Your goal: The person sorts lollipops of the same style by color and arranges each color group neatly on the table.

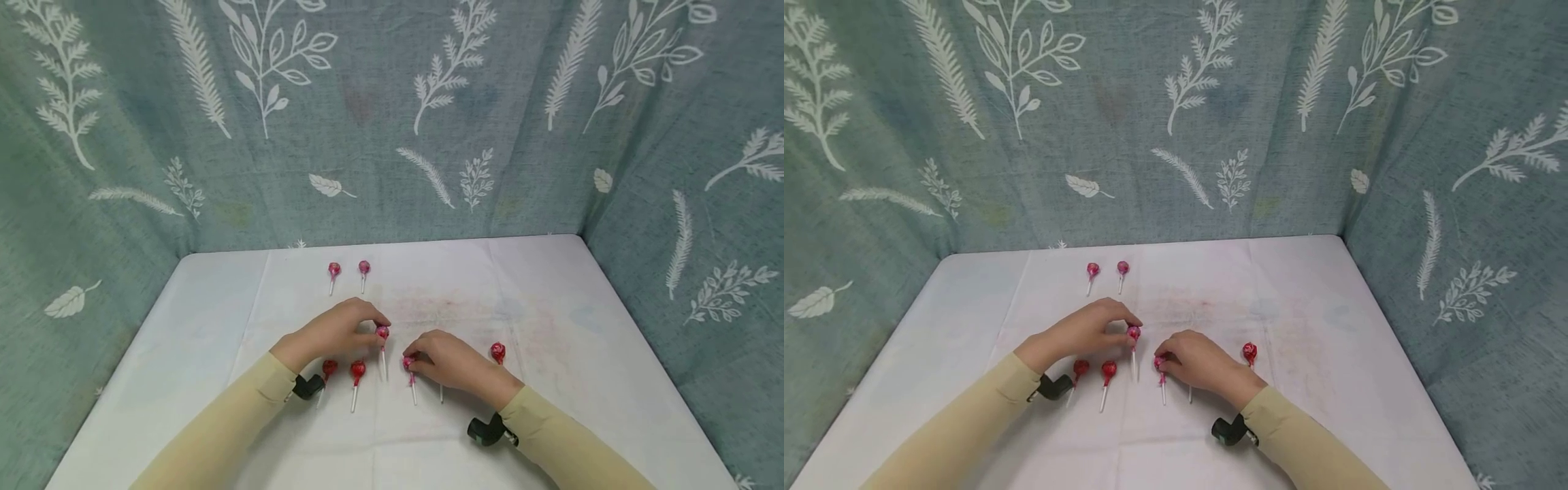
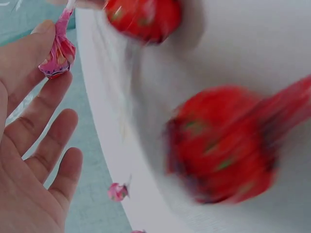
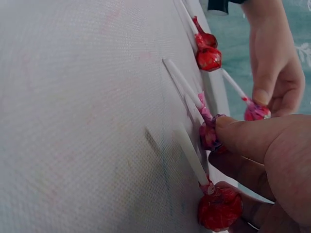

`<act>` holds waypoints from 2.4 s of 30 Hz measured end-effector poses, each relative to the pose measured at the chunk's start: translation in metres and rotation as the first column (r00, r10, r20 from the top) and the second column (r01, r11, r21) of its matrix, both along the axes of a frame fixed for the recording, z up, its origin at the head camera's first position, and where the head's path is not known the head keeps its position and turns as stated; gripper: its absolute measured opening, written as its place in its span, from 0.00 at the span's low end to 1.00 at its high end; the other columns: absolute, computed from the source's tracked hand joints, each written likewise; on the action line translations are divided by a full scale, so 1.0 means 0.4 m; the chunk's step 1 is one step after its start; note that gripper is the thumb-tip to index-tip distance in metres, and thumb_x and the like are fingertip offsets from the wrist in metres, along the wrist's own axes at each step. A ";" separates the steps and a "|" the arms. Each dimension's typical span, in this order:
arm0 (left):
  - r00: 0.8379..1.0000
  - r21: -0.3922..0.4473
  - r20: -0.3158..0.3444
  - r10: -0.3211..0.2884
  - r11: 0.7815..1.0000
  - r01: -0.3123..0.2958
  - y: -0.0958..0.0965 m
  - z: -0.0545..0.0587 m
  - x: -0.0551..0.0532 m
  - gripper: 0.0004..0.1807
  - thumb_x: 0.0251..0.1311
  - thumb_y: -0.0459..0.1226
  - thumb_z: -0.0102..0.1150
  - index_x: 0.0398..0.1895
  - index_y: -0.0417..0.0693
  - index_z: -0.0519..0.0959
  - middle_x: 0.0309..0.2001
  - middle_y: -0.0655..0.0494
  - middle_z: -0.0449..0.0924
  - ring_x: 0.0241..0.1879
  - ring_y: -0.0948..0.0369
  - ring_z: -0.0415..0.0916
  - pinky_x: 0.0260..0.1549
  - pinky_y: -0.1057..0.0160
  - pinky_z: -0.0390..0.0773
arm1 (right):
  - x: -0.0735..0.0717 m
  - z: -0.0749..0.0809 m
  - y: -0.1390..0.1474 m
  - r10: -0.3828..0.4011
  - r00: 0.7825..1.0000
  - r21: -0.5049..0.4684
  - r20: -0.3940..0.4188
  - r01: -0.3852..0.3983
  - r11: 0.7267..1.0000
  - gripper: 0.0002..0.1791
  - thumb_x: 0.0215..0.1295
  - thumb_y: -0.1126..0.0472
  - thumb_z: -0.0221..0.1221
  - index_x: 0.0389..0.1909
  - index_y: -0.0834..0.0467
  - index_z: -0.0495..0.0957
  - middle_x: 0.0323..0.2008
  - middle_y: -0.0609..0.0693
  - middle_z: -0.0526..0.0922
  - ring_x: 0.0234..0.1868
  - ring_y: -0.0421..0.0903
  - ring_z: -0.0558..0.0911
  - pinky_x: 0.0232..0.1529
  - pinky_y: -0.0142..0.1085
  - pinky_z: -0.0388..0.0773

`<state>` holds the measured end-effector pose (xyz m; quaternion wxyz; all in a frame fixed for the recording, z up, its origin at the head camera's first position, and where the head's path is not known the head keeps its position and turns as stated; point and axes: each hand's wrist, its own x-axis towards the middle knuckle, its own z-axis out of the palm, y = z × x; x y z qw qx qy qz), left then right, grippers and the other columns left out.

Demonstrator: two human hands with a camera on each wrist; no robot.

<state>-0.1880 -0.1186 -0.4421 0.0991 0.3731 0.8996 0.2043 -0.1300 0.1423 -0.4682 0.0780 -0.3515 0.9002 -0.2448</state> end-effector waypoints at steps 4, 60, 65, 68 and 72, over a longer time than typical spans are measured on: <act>1.000 0.012 -0.022 -0.003 1.000 0.003 0.007 0.009 -0.030 0.18 0.61 0.52 0.67 0.52 0.58 0.85 0.47 0.72 0.79 0.54 0.66 0.71 0.57 0.61 0.70 | -0.002 -0.003 0.002 0.000 1.000 0.006 -0.002 0.000 1.000 0.12 0.68 0.54 0.64 0.49 0.51 0.85 0.44 0.39 0.83 0.48 0.39 0.79 0.54 0.37 0.75; 0.991 -0.071 0.085 0.105 0.993 -0.099 0.110 -0.006 -0.399 0.19 0.62 0.45 0.67 0.55 0.53 0.83 0.48 0.62 0.81 0.48 0.61 0.75 0.48 0.56 0.75 | 0.004 -0.015 0.005 -0.051 0.999 0.001 -0.001 0.051 0.999 0.12 0.68 0.52 0.63 0.49 0.49 0.85 0.44 0.37 0.82 0.52 0.37 0.78 0.58 0.34 0.72; 0.989 -0.083 0.093 0.114 0.991 -0.107 0.108 -0.013 -0.402 0.20 0.64 0.45 0.66 0.57 0.52 0.82 0.51 0.59 0.81 0.52 0.59 0.75 0.51 0.54 0.74 | 0.006 -0.016 -0.001 -0.053 0.998 0.000 -0.014 0.053 0.999 0.12 0.68 0.52 0.63 0.49 0.49 0.85 0.44 0.37 0.83 0.51 0.37 0.78 0.57 0.33 0.72; 0.988 -0.087 0.100 0.117 0.990 -0.109 0.110 -0.019 -0.398 0.20 0.65 0.44 0.65 0.59 0.50 0.81 0.52 0.57 0.81 0.53 0.58 0.75 0.53 0.53 0.74 | 0.005 -0.019 -0.001 -0.052 0.999 0.002 -0.013 0.052 0.999 0.12 0.68 0.52 0.63 0.49 0.49 0.85 0.44 0.37 0.83 0.50 0.36 0.78 0.57 0.33 0.72; 0.986 -0.086 0.106 0.125 0.990 -0.116 0.113 -0.024 -0.395 0.20 0.67 0.43 0.63 0.60 0.50 0.80 0.53 0.55 0.81 0.54 0.57 0.75 0.54 0.53 0.74 | 0.003 -0.019 0.001 -0.058 0.998 0.005 -0.003 0.058 0.998 0.11 0.68 0.52 0.63 0.49 0.48 0.85 0.43 0.36 0.82 0.50 0.36 0.78 0.57 0.34 0.72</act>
